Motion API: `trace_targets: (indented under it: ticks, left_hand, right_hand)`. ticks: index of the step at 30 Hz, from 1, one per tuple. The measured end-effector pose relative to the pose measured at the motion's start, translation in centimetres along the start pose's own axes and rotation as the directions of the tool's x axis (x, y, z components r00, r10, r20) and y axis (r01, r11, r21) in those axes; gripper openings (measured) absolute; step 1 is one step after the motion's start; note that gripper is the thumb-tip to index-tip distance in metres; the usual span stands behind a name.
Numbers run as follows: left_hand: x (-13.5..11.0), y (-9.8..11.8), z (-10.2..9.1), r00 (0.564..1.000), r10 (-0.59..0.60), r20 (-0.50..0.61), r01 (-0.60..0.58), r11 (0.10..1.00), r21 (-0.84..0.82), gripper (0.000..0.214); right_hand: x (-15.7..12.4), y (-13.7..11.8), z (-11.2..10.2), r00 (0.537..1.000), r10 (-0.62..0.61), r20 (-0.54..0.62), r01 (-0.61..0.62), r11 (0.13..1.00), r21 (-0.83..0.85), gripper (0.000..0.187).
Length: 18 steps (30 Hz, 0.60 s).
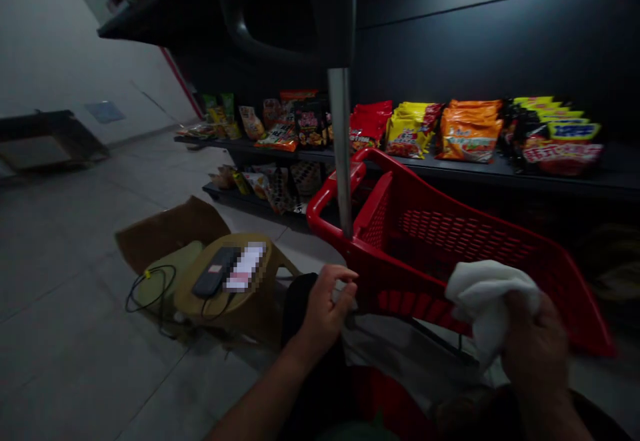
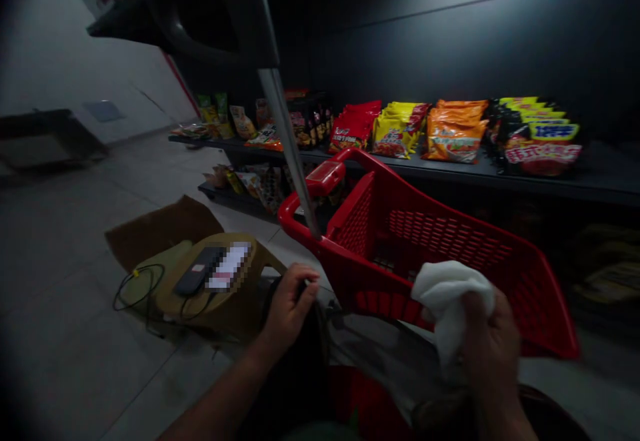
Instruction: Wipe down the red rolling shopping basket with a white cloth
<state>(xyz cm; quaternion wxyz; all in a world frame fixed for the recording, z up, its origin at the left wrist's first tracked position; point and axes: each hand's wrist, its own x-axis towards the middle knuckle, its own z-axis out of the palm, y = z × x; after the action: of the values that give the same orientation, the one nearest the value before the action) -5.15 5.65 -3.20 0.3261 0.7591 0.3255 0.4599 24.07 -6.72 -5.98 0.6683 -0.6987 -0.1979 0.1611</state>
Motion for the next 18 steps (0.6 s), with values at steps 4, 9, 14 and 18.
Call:
trace_targets:
  ticks: [4,9,14,18]
  left_hand:
    - [3.3,-0.9,-0.4,0.936,0.19,-0.296,-0.151,0.977,0.15,0.027]
    - [7.3,-0.2,-0.3,0.945,0.26,-0.198,-0.205,0.944,0.258,0.049]
    - [8.6,-0.1,-0.2,0.947,0.231,-0.221,-0.155,0.937,0.314,0.043]
    - [8.9,-0.6,0.2,0.964,0.196,-0.182,-0.125,0.932,0.341,0.05]
  right_hand:
    - [0.1,-0.5,1.1,0.986,-0.138,0.091,0.14,0.99,-0.014,0.062]
    - [-0.2,-2.4,2.5,0.952,-0.294,0.086,0.297,0.955,-0.022,0.051]
    - [-2.8,-5.3,8.3,0.638,-0.679,0.364,0.746,0.662,-0.073,0.032]
    - [-4.3,-5.5,13.2,0.388,-0.74,0.55,0.911,0.397,-0.108,0.037]
